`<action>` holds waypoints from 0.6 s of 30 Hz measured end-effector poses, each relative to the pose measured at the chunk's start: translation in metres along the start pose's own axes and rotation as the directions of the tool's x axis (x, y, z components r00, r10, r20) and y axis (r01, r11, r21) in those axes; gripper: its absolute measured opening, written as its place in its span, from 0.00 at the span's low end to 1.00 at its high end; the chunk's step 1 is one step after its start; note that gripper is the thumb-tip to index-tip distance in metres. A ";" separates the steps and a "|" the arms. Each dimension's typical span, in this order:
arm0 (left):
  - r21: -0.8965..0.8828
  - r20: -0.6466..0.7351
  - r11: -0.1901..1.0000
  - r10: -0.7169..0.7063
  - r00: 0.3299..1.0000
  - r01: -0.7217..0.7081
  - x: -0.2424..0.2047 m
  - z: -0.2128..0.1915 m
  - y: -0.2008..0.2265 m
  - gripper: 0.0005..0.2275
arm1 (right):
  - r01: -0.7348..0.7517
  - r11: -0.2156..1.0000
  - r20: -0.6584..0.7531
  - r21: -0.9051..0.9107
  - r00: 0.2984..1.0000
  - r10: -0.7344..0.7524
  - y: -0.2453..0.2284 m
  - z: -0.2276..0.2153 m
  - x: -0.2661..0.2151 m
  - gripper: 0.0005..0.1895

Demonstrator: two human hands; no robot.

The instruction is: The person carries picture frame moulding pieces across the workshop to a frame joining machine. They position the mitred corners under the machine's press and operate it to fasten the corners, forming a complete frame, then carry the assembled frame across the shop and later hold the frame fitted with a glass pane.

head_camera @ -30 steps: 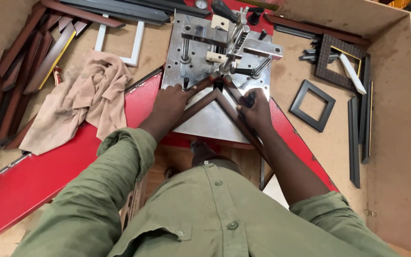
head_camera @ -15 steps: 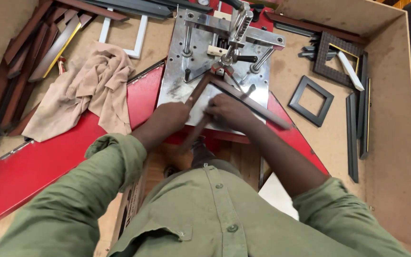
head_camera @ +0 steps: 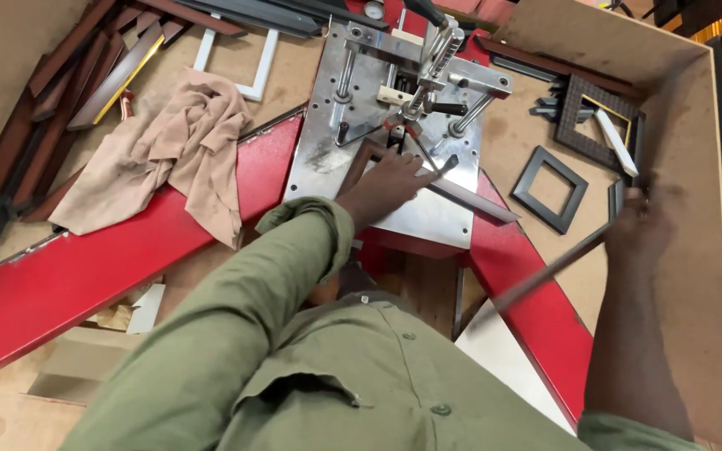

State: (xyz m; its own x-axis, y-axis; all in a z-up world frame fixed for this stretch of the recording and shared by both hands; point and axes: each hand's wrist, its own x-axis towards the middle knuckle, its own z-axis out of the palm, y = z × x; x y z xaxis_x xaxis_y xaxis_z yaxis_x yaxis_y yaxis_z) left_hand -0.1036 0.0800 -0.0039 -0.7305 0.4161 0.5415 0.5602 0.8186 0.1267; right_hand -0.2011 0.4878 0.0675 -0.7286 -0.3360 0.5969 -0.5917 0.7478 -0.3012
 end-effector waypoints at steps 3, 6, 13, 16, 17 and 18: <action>0.006 0.062 1.000 -0.017 0.998 0.017 -0.010 0.007 -0.010 0.22 | -0.125 0.974 -0.123 -0.190 0.987 0.103 0.004 0.002 -0.007 0.13; -0.039 0.251 0.998 -0.045 0.967 0.057 -0.047 -0.003 -0.021 0.15 | -0.095 0.969 -0.184 -0.228 0.982 0.053 -0.025 0.044 -0.048 0.12; 0.028 0.237 0.984 -0.176 0.955 0.174 -0.143 -0.082 -0.038 0.21 | -0.145 0.987 0.110 0.066 0.984 0.138 -0.195 0.086 -0.108 0.25; 0.115 0.228 0.949 -0.311 0.922 0.292 -0.146 -0.092 -0.036 0.24 | -0.091 0.996 0.272 -0.011 0.958 0.091 -0.197 0.094 -0.108 0.24; 0.115 0.227 0.948 -0.315 0.921 0.296 -0.145 -0.087 -0.035 0.24 | -0.088 0.996 0.275 -0.011 0.957 0.087 -0.194 0.095 -0.103 0.24; 0.110 0.186 0.936 -0.351 0.918 0.335 -0.142 -0.083 -0.035 0.24 | -0.077 0.996 0.330 -0.053 0.940 0.090 -0.190 0.096 -0.097 0.24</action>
State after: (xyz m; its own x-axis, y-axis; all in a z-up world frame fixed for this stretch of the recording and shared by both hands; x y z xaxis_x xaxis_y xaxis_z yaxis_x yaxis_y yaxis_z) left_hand 0.0131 -0.0404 -0.0166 -0.9396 0.1683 0.2981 0.2363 0.9490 0.2089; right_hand -0.0512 0.3231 -0.0042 -0.8518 -0.4370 0.2888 -0.5147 0.8008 -0.3063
